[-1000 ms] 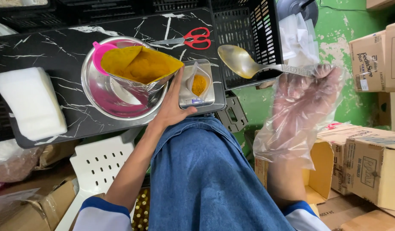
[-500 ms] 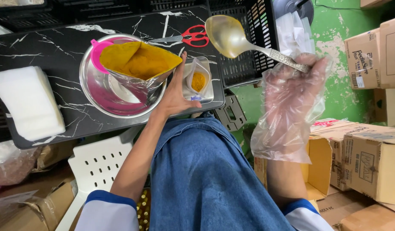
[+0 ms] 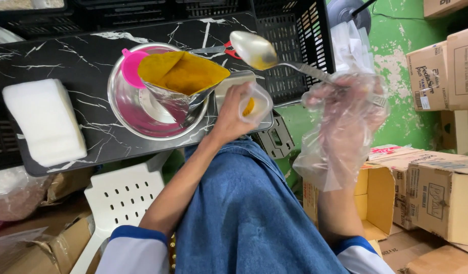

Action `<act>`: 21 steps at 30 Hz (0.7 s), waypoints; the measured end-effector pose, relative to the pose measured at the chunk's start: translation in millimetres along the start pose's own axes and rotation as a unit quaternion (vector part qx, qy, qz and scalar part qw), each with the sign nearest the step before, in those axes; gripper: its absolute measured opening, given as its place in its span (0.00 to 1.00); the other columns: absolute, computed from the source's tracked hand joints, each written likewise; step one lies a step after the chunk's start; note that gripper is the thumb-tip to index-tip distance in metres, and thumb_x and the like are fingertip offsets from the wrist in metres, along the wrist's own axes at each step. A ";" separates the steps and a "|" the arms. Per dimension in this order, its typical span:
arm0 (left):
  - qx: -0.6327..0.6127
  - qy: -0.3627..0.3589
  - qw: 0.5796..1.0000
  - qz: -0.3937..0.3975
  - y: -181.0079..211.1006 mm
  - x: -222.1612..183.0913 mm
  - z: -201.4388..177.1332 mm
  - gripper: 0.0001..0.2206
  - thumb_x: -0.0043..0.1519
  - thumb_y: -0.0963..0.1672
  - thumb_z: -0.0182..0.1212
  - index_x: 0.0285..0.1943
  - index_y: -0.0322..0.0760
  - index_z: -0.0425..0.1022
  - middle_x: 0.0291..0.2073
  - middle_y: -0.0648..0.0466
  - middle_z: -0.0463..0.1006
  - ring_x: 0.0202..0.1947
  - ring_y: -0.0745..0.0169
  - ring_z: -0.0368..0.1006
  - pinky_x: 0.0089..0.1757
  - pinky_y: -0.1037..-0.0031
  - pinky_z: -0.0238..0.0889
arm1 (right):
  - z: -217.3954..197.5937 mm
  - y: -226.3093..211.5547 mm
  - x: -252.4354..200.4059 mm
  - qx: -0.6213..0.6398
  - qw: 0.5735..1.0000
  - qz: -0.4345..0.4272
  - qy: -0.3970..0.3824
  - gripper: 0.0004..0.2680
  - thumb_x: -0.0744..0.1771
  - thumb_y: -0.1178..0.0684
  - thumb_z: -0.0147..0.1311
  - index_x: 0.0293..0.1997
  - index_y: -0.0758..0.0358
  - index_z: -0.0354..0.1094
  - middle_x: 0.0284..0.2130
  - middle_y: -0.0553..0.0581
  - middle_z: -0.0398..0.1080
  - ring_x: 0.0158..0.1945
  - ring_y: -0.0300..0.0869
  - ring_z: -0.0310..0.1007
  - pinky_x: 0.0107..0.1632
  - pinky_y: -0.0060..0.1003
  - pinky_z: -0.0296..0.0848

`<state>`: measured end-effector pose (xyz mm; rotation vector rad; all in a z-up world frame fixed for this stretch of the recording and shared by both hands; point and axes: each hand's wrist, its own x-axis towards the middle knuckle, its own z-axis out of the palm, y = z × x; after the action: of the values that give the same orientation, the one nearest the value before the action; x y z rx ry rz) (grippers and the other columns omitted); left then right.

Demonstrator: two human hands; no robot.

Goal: The person uses a spoon to transfer yellow powder from a yellow pouch into a small clear plastic bag held over a metal bowl and then seals the bag.

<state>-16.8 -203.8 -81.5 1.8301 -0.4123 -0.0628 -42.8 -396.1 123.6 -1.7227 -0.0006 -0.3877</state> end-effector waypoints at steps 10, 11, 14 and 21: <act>-0.092 0.171 0.980 0.040 72.2 -90.3 -122.0 0.46 0.40 0.44 0.89 0.68 0.27 0.67 0.58 0.39 0.76 0.58 0.48 0.76 0.60 0.59 0.66 | 119.6 13.6 -4.4 0.002 0.998 0.057 -0.002 0.05 0.71 0.61 0.51 0.40 0.68 0.73 0.27 0.65 0.77 0.27 0.46 0.81 0.31 0.36 0.84; -0.073 0.197 0.977 0.042 71.7 -96.6 -138.3 0.46 0.40 0.44 0.89 0.68 0.27 0.66 0.59 0.39 0.75 0.60 0.48 0.75 0.61 0.59 0.66 | 131.8 29.1 -6.2 -0.009 0.999 0.035 -0.004 0.04 0.70 0.62 0.53 0.41 0.74 0.72 0.28 0.67 0.76 0.27 0.48 0.81 0.29 0.39 0.83; -0.019 0.244 0.968 0.049 66.8 -107.0 -179.7 0.47 0.40 0.46 0.90 0.68 0.27 0.64 0.61 0.40 0.73 0.62 0.48 0.73 0.63 0.59 0.63 | 164.9 72.5 2.2 -0.104 0.992 -0.060 -0.036 0.07 0.71 0.56 0.56 0.38 0.71 0.73 0.25 0.63 0.75 0.28 0.53 0.80 0.30 0.44 0.80; -0.018 0.272 0.961 0.048 82.0 -88.8 -226.8 0.46 0.50 0.42 0.86 0.75 0.31 0.58 0.51 0.47 0.73 0.53 0.61 0.71 0.60 0.63 0.63 | 197.1 128.0 23.6 -0.094 0.935 -0.338 -0.049 0.21 0.72 0.61 0.55 0.73 0.47 0.53 0.23 0.58 0.74 0.14 0.45 0.68 0.21 0.37 0.72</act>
<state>-63.0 12.9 48.7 1.7025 -0.1066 0.4872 57.4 -237.3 -19.7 -1.8972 -0.6634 -0.8260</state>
